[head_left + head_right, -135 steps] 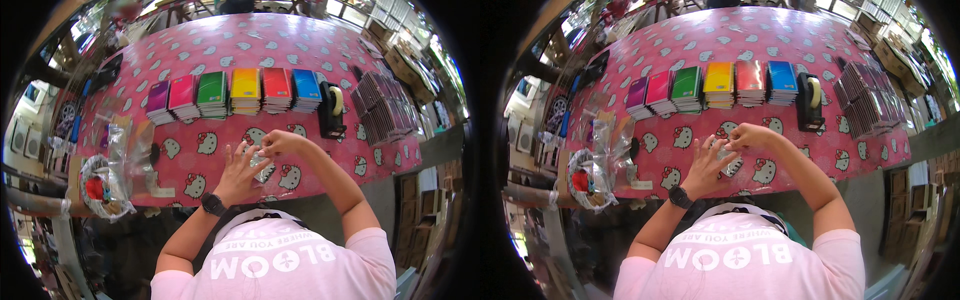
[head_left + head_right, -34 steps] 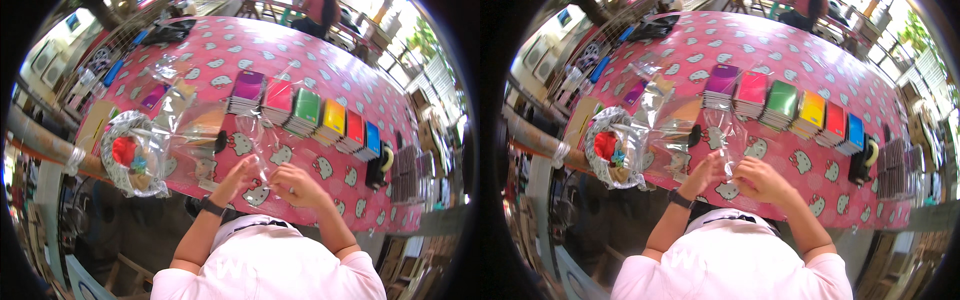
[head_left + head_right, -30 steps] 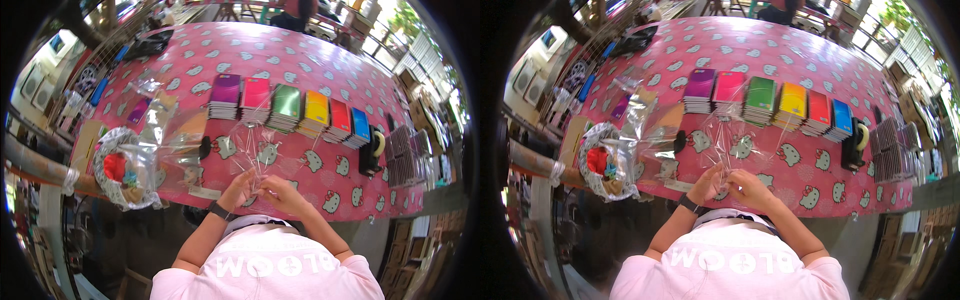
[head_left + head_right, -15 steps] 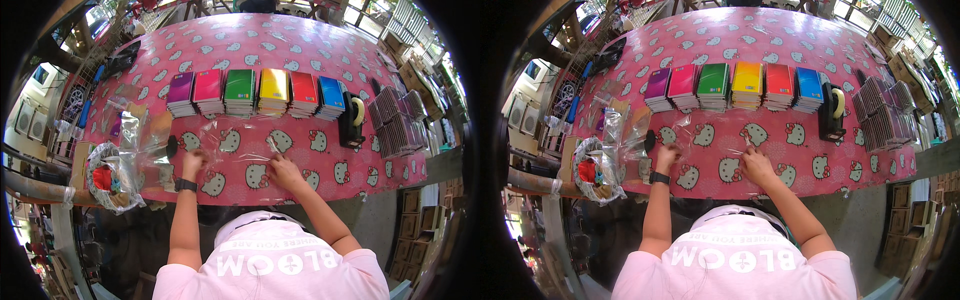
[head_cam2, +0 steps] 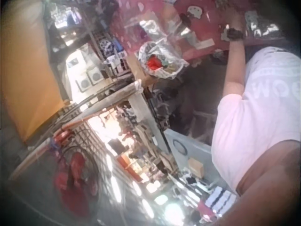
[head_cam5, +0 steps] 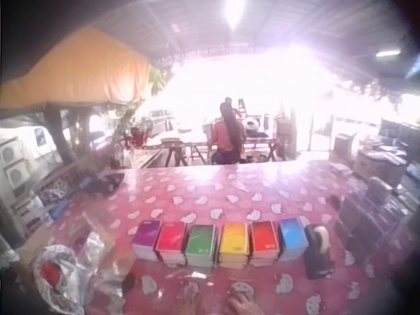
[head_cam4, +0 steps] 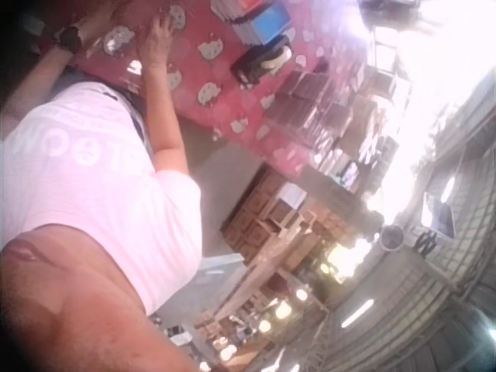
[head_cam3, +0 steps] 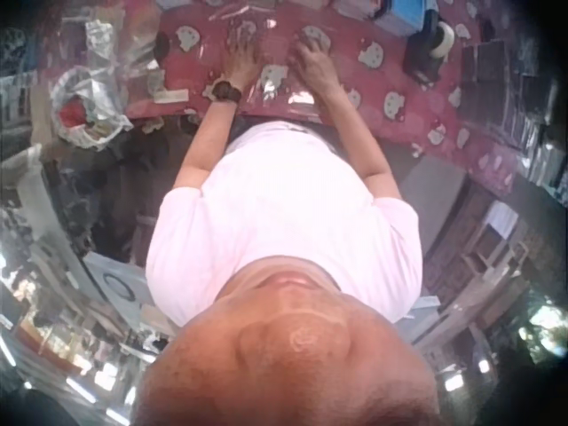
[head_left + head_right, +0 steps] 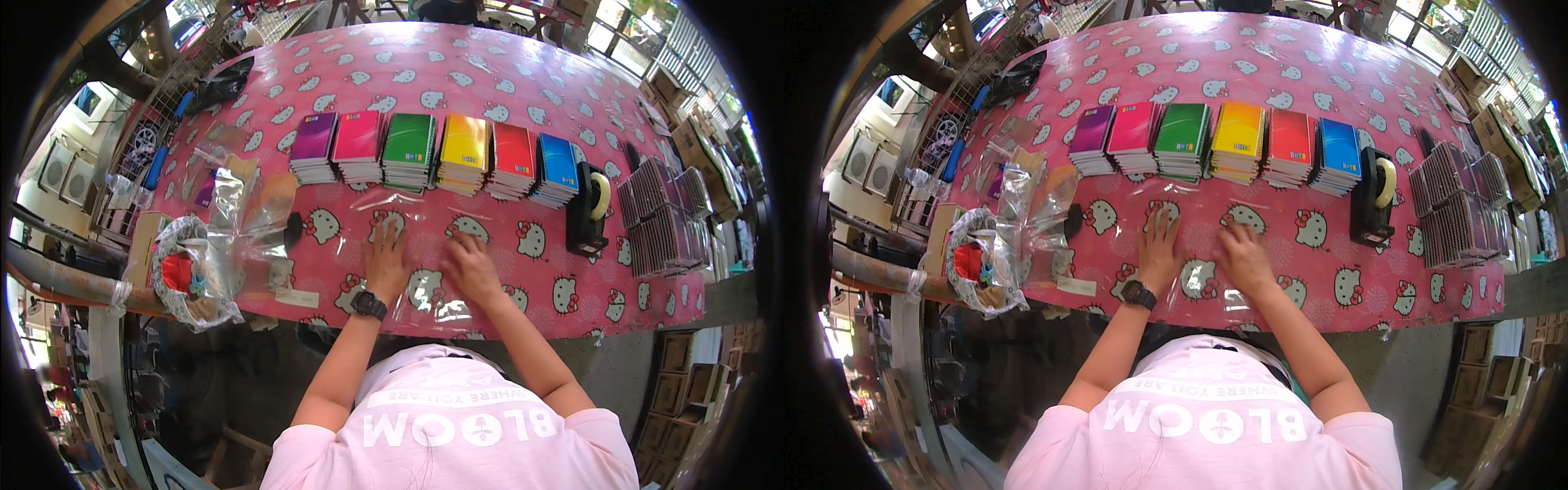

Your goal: The person repeatedly picks up small spiral-bound notebooks from stacks on a pink Hello Kitty table, places them into clear plastic bags, and seals them with tape. The person handles notebooks of various colors one at a time, folding the bag edges and applying tape to close each package.

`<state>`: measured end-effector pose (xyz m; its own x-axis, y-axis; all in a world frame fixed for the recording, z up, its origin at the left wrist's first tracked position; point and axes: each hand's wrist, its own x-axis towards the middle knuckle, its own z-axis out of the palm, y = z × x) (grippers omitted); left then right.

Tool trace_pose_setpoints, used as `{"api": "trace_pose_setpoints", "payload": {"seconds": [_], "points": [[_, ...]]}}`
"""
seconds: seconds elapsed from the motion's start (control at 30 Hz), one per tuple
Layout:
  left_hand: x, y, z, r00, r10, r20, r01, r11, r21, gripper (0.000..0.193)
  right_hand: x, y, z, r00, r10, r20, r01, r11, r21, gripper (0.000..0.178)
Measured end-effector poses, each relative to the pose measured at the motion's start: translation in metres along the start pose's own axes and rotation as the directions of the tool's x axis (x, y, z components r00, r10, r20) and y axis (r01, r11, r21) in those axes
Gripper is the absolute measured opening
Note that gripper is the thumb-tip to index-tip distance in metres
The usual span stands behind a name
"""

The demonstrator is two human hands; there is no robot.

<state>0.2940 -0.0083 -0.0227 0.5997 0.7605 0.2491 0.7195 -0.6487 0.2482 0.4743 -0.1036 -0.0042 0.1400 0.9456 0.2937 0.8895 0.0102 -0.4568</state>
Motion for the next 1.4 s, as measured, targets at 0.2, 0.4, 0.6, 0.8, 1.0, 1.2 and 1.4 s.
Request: {"api": "trace_pose_setpoints", "payload": {"seconds": [0.2, 0.4, 0.6, 0.8, 1.0, 1.2, 1.4], "points": [[-0.008, -0.012, 0.022, 0.983, -0.185, 0.016, 0.186, 0.981, -0.063, 0.068, 0.004, 0.046, -0.006, 0.997, -0.07, -0.025, 0.063, 0.976, -0.21, 0.033], [0.01, -0.029, -0.022, 0.966, 0.232, 0.113, -0.198, 0.947, -0.251, 0.062, 0.127, -0.053, 0.002, 0.935, -0.283, -0.216, 0.301, 0.952, 0.059, 0.025], [0.004, -0.042, -0.008, 0.961, 0.174, 0.213, -0.113, 0.956, -0.271, 0.061, 0.261, -0.169, 0.068, 0.881, -0.455, 0.132, 0.466, 0.882, -0.072, 0.036], [0.005, -0.056, -0.004, 0.99, 0.139, -0.034, -0.137, 0.856, -0.498, 0.061, 0.313, -0.18, 0.103, 0.874, -0.36, 0.327, 0.458, 0.834, -0.308, 0.036], [0.027, -0.09, -0.092, 0.705, -0.324, -0.632, -0.066, 0.856, -0.512, 0.069, 0.31, -0.152, 0.051, 0.886, -0.458, -0.068, 0.462, 0.863, 0.205, 0.02], [0.042, -0.123, -0.167, 0.994, -0.087, 0.072, 0.113, 0.736, -0.668, 0.046, 0.228, -0.16, -0.047, 0.674, -0.565, 0.475, 0.25, 0.78, 0.574, 0.02], [0.031, -0.065, -0.055, 0.92, -0.117, 0.375, 0.387, 0.435, -0.813, 0.031, 0.267, -0.117, 0.017, 0.888, -0.301, 0.348, 0.368, 0.918, -0.146, 0.045]]}}
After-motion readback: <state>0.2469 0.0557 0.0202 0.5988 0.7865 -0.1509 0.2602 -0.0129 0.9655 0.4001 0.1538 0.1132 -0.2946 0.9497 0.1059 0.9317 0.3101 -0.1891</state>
